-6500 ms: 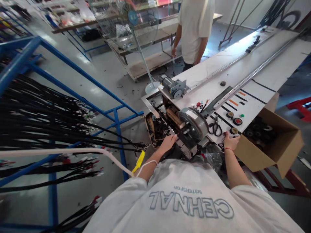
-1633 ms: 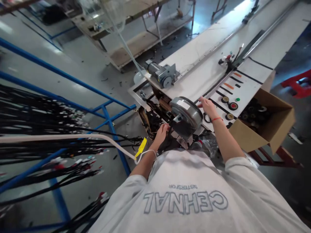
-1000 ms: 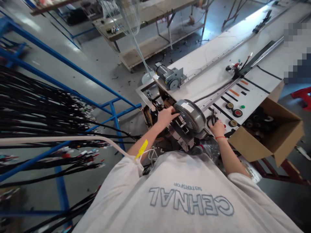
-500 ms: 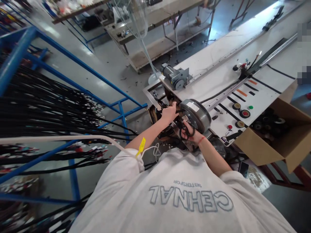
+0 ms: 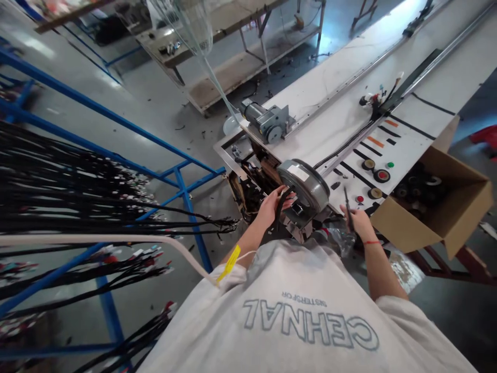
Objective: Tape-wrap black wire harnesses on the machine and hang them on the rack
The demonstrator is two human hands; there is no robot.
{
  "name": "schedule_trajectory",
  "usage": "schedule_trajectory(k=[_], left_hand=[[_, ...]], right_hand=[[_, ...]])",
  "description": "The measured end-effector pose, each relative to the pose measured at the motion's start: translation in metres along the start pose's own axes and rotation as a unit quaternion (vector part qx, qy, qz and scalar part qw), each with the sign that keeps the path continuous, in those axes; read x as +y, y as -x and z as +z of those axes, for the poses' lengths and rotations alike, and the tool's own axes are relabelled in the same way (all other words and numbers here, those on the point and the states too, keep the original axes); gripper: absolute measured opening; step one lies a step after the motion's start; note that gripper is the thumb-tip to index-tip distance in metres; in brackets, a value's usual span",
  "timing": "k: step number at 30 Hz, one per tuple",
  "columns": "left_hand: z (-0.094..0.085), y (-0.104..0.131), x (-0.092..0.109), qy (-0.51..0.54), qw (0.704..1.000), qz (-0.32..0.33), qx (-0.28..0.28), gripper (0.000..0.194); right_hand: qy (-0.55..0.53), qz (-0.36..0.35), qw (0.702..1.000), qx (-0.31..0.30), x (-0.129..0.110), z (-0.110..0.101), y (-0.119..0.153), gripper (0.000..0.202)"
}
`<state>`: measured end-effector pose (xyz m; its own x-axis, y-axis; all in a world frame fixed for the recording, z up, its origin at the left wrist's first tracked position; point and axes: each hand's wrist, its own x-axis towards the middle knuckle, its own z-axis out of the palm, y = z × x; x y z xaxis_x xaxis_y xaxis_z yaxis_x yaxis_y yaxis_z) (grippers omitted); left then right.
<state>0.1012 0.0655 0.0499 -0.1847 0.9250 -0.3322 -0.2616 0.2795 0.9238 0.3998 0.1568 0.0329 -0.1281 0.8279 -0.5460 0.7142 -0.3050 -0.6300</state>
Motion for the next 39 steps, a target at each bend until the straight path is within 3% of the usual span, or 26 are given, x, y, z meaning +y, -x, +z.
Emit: schedule_trajectory(k=[3, 5, 6, 8, 10, 13, 15, 23, 27, 30, 32, 34, 35, 37, 39], left_hand=[[-0.001, -0.016, 0.016, -0.029, 0.988, -0.107, -0.107, 0.050], [0.001, -0.026, 0.027, -0.144, 0.964, -0.117, -0.192, 0.041], [0.003, -0.028, 0.031, -0.227, 0.946, -0.105, -0.208, 0.036], [0.010, -0.028, 0.034, -0.402, 0.895, -0.069, -0.180, 0.025], [0.019, -0.023, 0.031, -0.534, 0.839, -0.026, -0.107, 0.028], [0.027, -0.015, 0.019, -0.623, 0.780, 0.052, -0.016, 0.036], [0.027, -0.012, 0.012, -0.636, 0.767, 0.085, 0.026, 0.031], [0.012, 0.010, -0.008, -0.554, 0.826, 0.054, 0.089, 0.025], [-0.002, 0.028, -0.016, -0.544, 0.832, 0.018, 0.109, 0.024], [-0.020, 0.040, -0.016, -0.509, 0.859, -0.048, 0.034, 0.030], [-0.033, 0.047, -0.014, -0.436, 0.884, -0.130, -0.105, 0.041], [-0.042, 0.053, -0.013, -0.361, 0.876, -0.200, -0.249, 0.051], [-0.045, 0.055, -0.013, -0.341, 0.869, -0.212, -0.288, 0.052], [-0.047, 0.059, -0.017, -0.347, 0.875, -0.193, -0.278, 0.051], [-0.048, 0.061, -0.025, -0.376, 0.898, -0.144, -0.179, 0.050]], right_hand=[[0.197, 0.002, 0.979, 0.047, -0.017, 0.000, -0.026, 0.038], [0.227, -0.033, 0.969, 0.094, -0.027, -0.013, -0.046, 0.037], [0.224, -0.050, 0.963, 0.139, -0.030, -0.025, -0.058, 0.039], [0.219, -0.051, 0.941, 0.251, -0.030, -0.057, -0.085, 0.046], [0.223, -0.016, 0.923, 0.312, -0.023, -0.091, -0.111, 0.052], [0.228, 0.038, 0.936, 0.266, -0.009, -0.124, -0.139, 0.055], [0.234, 0.055, 0.943, 0.231, -0.004, -0.130, -0.147, 0.054], [0.261, 0.076, 0.937, 0.221, -0.001, -0.123, -0.143, 0.056], [0.265, 0.085, 0.937, 0.209, -0.003, -0.126, -0.142, 0.055], [0.266, 0.085, 0.938, 0.207, -0.003, -0.127, -0.142, 0.055], [0.265, 0.082, 0.938, 0.208, -0.003, -0.127, -0.142, 0.055], [0.264, 0.078, 0.939, 0.208, -0.003, -0.126, -0.141, 0.055], [0.263, 0.077, 0.939, 0.207, -0.004, -0.126, -0.140, 0.055], [0.261, 0.078, 0.940, 0.207, -0.005, -0.124, -0.138, 0.055], [0.261, 0.081, 0.939, 0.206, -0.006, -0.123, -0.136, 0.055]])
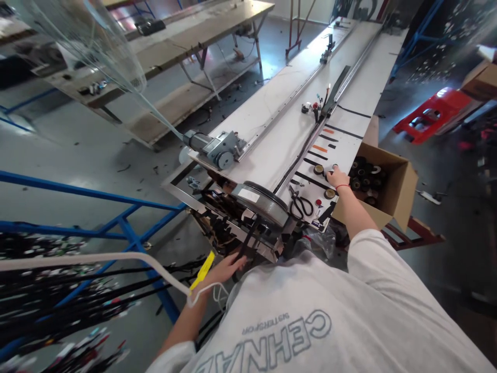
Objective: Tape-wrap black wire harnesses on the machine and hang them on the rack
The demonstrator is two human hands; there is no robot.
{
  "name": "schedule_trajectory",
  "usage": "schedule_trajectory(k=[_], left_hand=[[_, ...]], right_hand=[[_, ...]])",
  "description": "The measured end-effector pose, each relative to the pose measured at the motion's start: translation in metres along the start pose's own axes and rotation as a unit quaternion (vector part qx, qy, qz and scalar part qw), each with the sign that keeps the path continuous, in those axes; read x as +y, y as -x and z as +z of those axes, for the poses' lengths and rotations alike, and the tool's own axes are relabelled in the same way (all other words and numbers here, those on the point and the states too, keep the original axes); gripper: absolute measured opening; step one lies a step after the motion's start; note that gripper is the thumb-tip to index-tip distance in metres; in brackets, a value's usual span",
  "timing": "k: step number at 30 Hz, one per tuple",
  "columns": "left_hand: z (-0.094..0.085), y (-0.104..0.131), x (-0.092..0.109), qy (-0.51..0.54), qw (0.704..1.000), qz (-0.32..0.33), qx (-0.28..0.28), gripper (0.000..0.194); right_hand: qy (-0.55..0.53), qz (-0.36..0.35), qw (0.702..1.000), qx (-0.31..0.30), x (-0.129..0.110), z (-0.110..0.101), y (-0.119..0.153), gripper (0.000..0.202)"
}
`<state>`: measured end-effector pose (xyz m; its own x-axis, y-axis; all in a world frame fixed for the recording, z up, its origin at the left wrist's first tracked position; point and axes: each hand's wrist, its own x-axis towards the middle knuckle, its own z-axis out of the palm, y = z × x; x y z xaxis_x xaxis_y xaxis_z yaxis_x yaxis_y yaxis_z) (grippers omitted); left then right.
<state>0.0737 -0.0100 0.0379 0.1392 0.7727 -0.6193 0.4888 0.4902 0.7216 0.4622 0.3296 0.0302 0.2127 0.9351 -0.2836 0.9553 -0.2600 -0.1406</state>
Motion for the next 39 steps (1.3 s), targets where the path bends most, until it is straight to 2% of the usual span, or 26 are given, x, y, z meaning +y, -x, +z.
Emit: schedule_trajectory(k=[2, 4, 7, 9, 11, 12, 13, 16, 17, 18, 19, 21, 23, 25, 27, 33, 36, 39], left_hand=[[0.006, -0.005, -0.007, 0.005, 0.994, 0.009, 0.107, 0.051], [0.010, -0.013, -0.012, 0.023, 0.984, 0.033, 0.171, 0.053], [0.013, -0.029, -0.010, 0.031, 0.975, 0.077, 0.206, 0.051], [0.012, -0.039, -0.002, 0.011, 0.972, 0.102, 0.213, 0.049], [0.005, -0.048, 0.009, -0.014, 0.967, 0.124, 0.223, 0.047], [-0.001, -0.052, 0.015, -0.025, 0.966, 0.131, 0.223, 0.046], [-0.009, -0.055, 0.021, -0.032, 0.966, 0.130, 0.221, 0.045], [-0.037, -0.058, 0.033, -0.056, 0.964, 0.160, 0.205, 0.038], [-0.044, -0.056, 0.036, -0.063, 0.964, 0.163, 0.200, 0.036], [-0.049, -0.053, 0.038, -0.070, 0.964, 0.166, 0.195, 0.034], [-0.052, -0.050, 0.041, -0.076, 0.964, 0.166, 0.191, 0.033], [-0.054, -0.045, 0.044, -0.088, 0.965, 0.165, 0.184, 0.031], [-0.054, -0.041, 0.045, -0.097, 0.966, 0.169, 0.171, 0.030], [-0.054, -0.039, 0.045, -0.098, 0.967, 0.172, 0.161, 0.030], [-0.055, -0.039, 0.045, -0.096, 0.966, 0.176, 0.161, 0.030], [-0.056, -0.038, 0.046, -0.098, 0.964, 0.178, 0.170, 0.032], [-0.055, -0.038, 0.047, -0.111, 0.963, 0.179, 0.166, 0.033], [-0.053, -0.040, 0.046, -0.120, 0.963, 0.176, 0.163, 0.034]], right_hand=[[0.004, 0.002, 1.000, -0.003, 0.001, -0.003, -0.002, 0.055], [0.006, 0.002, 1.000, -0.010, 0.003, -0.010, -0.005, 0.055], [-0.010, -0.026, 1.000, -0.006, -0.004, -0.025, 0.004, 0.052], [-0.058, -0.105, 0.992, 0.046, -0.023, -0.028, 0.033, 0.049], [-0.154, -0.234, 0.950, 0.139, -0.050, -0.018, 0.084, 0.049], [-0.197, -0.301, 0.922, 0.142, -0.064, -0.007, 0.115, 0.048], [-0.230, -0.363, 0.895, 0.119, -0.076, 0.006, 0.147, 0.047], [-0.272, -0.537, 0.797, -0.045, -0.109, 0.057, 0.227, 0.040], [-0.271, -0.571, 0.773, -0.047, -0.121, 0.073, 0.242, 0.041], [-0.268, -0.577, 0.772, -0.025, -0.134, 0.088, 0.251, 0.044], [-0.259, -0.562, 0.786, 0.004, -0.147, 0.102, 0.252, 0.048], [-0.232, -0.492, 0.837, 0.050, -0.169, 0.120, 0.239, 0.053], [-0.213, -0.453, 0.865, 0.042, -0.181, 0.130, 0.217, 0.051], [-0.221, -0.469, 0.855, 0.032, -0.182, 0.133, 0.199, 0.048], [-0.244, -0.476, 0.844, 0.046, -0.178, 0.133, 0.193, 0.046], [-0.250, -0.416, 0.873, 0.038, -0.173, 0.134, 0.202, 0.046], [-0.248, -0.417, 0.874, 0.018, -0.174, 0.133, 0.197, 0.038], [-0.255, -0.442, 0.860, 0.014, -0.173, 0.131, 0.196, 0.032]])
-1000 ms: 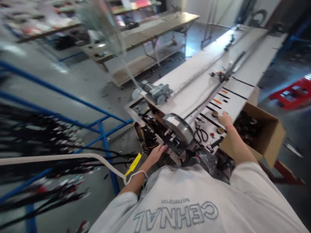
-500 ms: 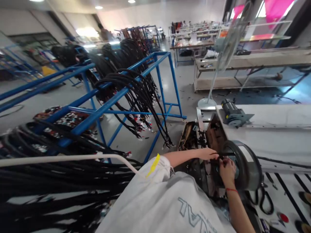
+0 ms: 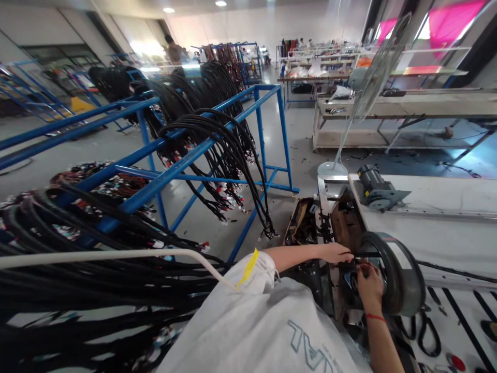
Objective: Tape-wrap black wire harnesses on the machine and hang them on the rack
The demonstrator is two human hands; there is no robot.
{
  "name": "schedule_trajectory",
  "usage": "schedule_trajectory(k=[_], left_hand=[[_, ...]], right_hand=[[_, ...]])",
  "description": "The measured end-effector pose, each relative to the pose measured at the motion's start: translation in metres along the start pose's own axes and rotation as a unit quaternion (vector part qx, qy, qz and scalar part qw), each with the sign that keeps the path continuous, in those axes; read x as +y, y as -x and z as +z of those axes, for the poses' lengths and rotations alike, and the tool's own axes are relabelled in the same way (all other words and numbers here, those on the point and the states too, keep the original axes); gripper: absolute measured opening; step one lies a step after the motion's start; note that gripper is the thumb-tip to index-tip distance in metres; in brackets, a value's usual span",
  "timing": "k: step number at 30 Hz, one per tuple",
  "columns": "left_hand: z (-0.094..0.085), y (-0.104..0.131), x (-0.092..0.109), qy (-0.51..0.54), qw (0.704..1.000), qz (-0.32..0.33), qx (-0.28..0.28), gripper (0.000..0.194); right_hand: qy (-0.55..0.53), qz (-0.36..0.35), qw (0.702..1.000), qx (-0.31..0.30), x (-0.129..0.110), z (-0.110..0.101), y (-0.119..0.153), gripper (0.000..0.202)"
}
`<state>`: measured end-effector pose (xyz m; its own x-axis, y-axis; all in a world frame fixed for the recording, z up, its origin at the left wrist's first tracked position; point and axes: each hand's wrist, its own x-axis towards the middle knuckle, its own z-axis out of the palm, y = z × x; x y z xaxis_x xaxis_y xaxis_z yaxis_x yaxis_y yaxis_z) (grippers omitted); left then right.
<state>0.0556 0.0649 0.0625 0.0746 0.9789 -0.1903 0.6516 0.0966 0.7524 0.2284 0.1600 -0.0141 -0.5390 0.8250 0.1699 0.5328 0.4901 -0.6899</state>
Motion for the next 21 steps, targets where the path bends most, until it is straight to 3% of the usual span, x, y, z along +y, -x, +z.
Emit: schedule_trajectory(k=[5, 10, 13, 18, 21], left_hand=[[0.002, -0.001, -0.002, -0.005, 1.000, -0.006, 0.000, 0.034], [0.003, 0.000, -0.002, -0.004, 1.000, 0.004, 0.003, 0.034], [0.004, -0.001, -0.002, -0.013, 1.000, 0.006, 0.002, 0.035], [0.013, -0.006, -0.005, -0.082, 0.996, -0.011, -0.026, 0.035], [0.022, -0.009, -0.008, -0.117, 0.992, -0.004, -0.048, 0.035]], right_hand=[[0.040, 0.006, 0.997, 0.061, -0.006, 0.000, 0.003, 0.038], [-0.008, -0.033, 0.999, 0.005, -0.005, -0.006, 0.005, 0.040], [-0.015, -0.009, 0.999, -0.041, -0.004, -0.012, 0.007, 0.043], [-0.027, -0.046, 0.998, -0.036, -0.018, -0.018, 0.001, 0.039], [-0.015, -0.071, 0.997, -0.018, -0.031, -0.016, -0.005, 0.049]])
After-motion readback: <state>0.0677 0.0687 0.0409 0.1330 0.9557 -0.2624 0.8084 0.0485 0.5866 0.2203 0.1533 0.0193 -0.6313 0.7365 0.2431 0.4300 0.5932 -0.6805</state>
